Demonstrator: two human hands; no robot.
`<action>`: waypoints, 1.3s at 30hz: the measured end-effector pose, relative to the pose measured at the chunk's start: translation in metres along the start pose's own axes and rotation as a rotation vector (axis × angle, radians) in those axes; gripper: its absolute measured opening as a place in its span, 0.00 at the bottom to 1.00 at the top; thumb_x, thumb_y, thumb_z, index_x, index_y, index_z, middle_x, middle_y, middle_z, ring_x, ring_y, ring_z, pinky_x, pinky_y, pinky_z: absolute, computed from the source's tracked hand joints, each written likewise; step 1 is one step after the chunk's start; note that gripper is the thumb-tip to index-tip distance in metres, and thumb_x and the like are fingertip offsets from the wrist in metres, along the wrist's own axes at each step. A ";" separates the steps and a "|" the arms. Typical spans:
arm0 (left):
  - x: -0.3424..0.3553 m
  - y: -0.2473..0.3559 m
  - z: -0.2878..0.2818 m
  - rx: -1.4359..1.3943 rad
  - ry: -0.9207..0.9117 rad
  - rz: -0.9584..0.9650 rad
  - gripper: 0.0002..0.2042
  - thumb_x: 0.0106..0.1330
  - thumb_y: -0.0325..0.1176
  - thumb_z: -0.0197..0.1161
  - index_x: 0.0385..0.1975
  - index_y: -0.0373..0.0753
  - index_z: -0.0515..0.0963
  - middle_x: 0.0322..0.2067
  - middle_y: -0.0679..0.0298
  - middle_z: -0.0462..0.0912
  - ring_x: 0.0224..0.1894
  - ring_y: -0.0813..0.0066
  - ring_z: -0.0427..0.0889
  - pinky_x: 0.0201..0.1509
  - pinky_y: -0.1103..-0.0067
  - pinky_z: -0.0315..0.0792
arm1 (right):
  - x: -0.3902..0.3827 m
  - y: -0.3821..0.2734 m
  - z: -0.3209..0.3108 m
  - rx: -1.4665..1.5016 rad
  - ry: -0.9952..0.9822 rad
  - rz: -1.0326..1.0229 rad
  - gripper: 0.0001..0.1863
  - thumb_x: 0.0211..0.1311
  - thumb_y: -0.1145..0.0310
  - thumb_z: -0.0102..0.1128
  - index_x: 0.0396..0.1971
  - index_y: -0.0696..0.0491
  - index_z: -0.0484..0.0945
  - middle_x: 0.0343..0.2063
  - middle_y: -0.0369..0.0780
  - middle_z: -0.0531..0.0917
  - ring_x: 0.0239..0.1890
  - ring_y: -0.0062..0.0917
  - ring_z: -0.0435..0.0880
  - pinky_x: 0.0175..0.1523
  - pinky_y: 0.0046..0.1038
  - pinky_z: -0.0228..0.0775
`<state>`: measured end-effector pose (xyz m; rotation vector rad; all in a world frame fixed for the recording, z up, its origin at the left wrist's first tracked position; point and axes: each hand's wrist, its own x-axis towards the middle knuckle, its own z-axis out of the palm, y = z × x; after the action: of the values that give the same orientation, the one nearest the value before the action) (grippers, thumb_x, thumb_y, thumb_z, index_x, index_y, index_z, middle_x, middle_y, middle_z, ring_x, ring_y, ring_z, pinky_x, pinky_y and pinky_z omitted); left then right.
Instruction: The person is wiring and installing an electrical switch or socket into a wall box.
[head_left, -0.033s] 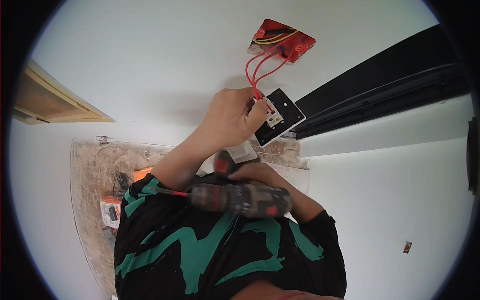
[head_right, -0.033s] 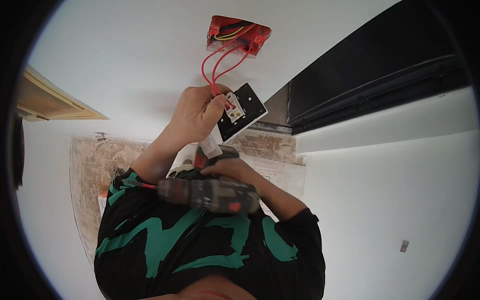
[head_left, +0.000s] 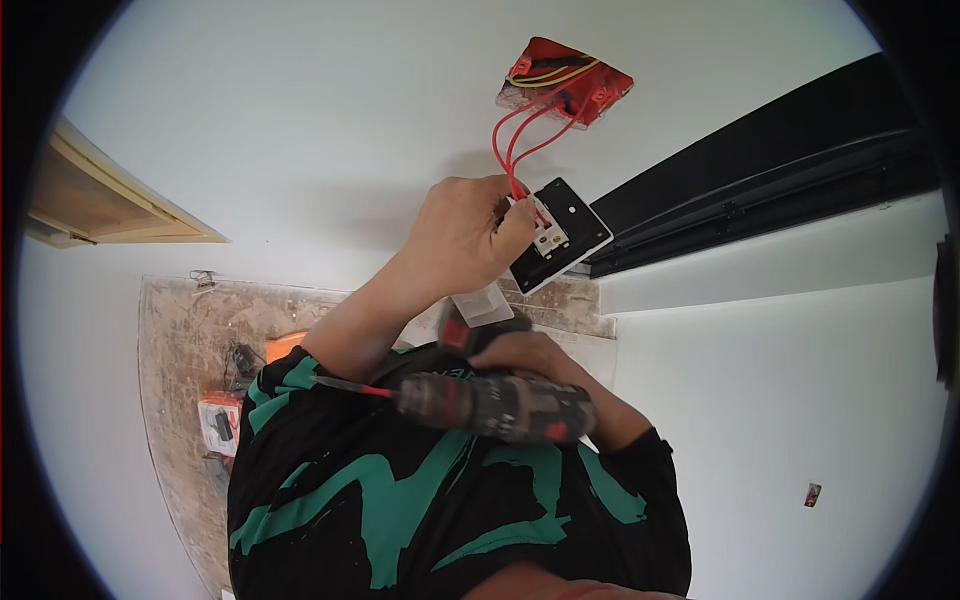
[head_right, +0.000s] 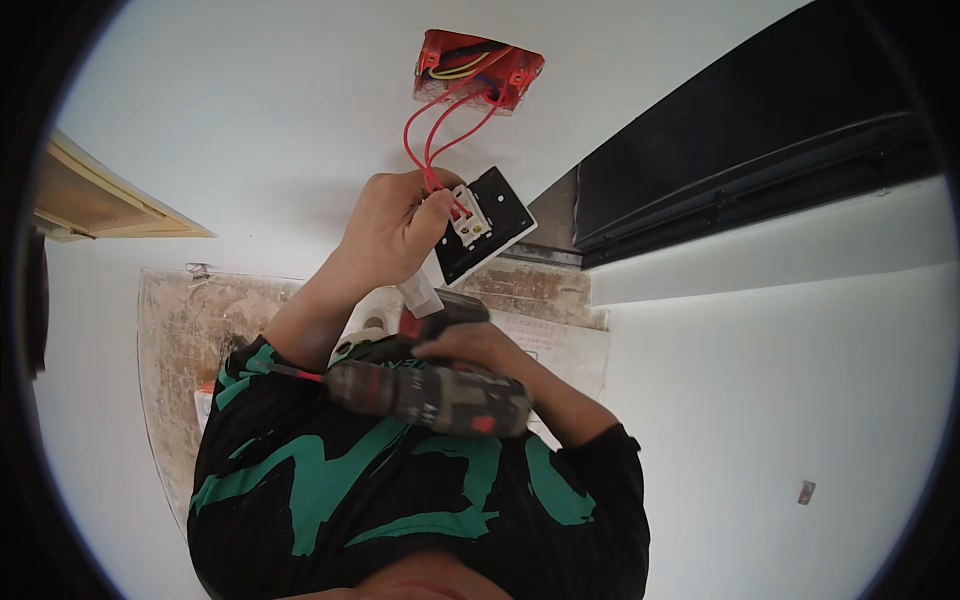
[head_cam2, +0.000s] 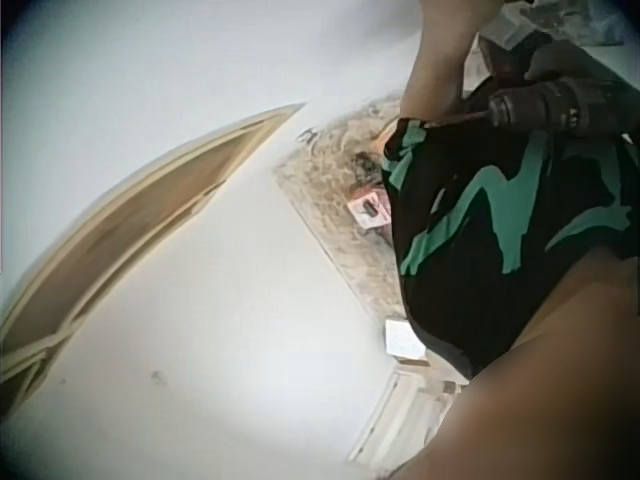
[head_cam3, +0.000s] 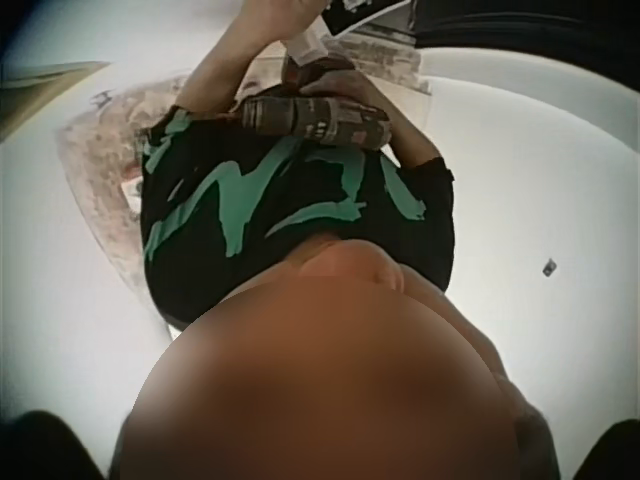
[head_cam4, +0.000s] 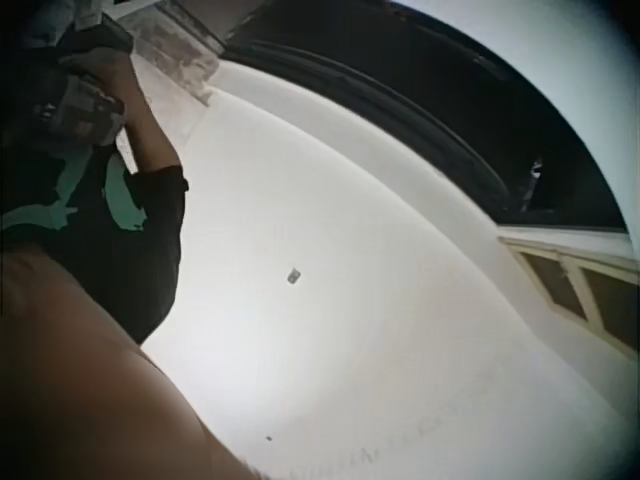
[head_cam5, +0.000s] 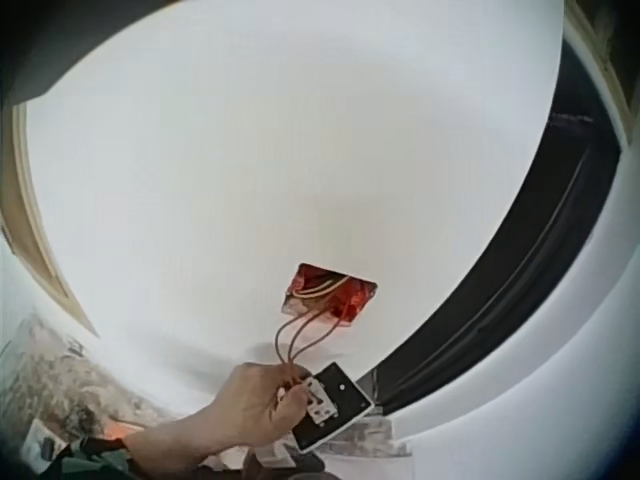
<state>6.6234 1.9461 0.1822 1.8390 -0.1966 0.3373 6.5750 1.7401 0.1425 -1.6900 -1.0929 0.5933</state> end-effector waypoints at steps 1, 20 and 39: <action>0.000 0.002 -0.001 -0.003 -0.007 -0.008 0.14 0.56 0.36 0.55 0.22 0.30 0.79 0.11 0.54 0.73 0.13 0.60 0.66 0.20 0.71 0.63 | -0.009 -0.013 -0.004 0.012 0.027 -0.005 0.18 0.49 0.67 0.64 0.42 0.55 0.81 0.32 0.41 0.84 0.35 0.35 0.81 0.45 0.32 0.69; 0.003 0.000 -0.001 0.090 0.026 0.107 0.12 0.52 0.38 0.60 0.23 0.34 0.80 0.11 0.59 0.74 0.12 0.61 0.68 0.18 0.74 0.63 | -0.152 -0.144 -0.025 -1.176 0.376 0.486 0.21 0.46 0.71 0.65 0.45 0.52 0.76 0.36 0.35 0.82 0.29 0.28 0.80 0.33 0.25 0.74; 0.006 -0.013 0.001 0.198 0.066 0.188 0.14 0.50 0.40 0.62 0.19 0.34 0.74 0.12 0.59 0.74 0.12 0.60 0.68 0.19 0.73 0.65 | -0.077 -0.197 -0.044 -0.862 0.410 0.768 0.12 0.40 0.79 0.69 0.23 0.52 0.74 0.18 0.30 0.75 0.20 0.15 0.69 0.27 0.18 0.64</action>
<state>6.6331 1.9494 0.1719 2.0059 -0.2996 0.5650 6.4973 1.6701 0.3321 -2.8661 -0.3536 0.1838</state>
